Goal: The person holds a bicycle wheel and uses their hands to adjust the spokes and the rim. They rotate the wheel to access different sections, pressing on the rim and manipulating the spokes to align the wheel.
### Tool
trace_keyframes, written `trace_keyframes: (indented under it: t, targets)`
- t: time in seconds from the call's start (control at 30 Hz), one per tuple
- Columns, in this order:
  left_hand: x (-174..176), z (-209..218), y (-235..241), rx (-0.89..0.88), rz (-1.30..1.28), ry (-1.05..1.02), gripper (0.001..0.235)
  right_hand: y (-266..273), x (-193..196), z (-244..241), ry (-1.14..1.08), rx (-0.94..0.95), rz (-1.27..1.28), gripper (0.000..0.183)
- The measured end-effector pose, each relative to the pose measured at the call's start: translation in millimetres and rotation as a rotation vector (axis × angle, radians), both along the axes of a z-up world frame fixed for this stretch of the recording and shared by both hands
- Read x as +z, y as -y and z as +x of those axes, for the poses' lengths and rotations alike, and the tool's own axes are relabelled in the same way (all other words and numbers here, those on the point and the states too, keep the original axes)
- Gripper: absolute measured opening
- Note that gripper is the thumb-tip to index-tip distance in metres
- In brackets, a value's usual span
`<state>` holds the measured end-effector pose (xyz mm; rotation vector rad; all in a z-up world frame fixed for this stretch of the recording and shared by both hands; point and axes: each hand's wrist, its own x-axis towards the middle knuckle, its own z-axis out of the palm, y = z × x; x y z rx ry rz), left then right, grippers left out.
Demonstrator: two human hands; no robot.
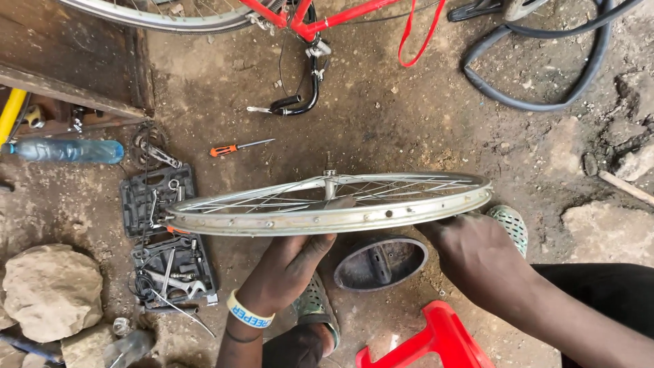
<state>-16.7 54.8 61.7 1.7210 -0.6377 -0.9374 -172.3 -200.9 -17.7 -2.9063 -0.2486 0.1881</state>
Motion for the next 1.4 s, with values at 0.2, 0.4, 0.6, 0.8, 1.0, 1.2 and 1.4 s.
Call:
trace_keyframes:
  t: [0.2, 0.4, 0.6, 0.8, 1.0, 1.2, 1.4]
  targets:
    - [-16, -5, 4, -0.029, 0.023, 0.256, 0.053, -4, 23, 13, -0.043, -0.06, -0.016, 0.048]
    - [-70, -12, -2, -0.07, 0.257, 0.65, 0.006, -18, 55, 20, -0.073, -0.083, -0.029, 0.039]
    - [-64, -5, 17, -0.148, 0.373, 0.685, 0.048, -26, 78, 33, -0.025, -0.084, -0.049, 0.033]
    - [-38, -2, 50, -0.05, 0.148, 0.776, 0.024, -31, 79, 52, 0.184, -0.087, -0.074, 0.028]
    - [-71, 1, 67, 0.027, 0.2, 0.966, 0.011, -36, 111, 64, 0.335, 0.017, -0.046, 0.026]
    - [-96, 8, 71, 0.099, 0.223, 0.86, 0.007, -6, 124, 73, 0.653, -0.026, 0.287, 0.013]
    - [-81, 14, 67, 0.142, 0.182, 0.853, 0.004, -4, 110, 67, 0.521, -0.322, 0.294, 0.01]
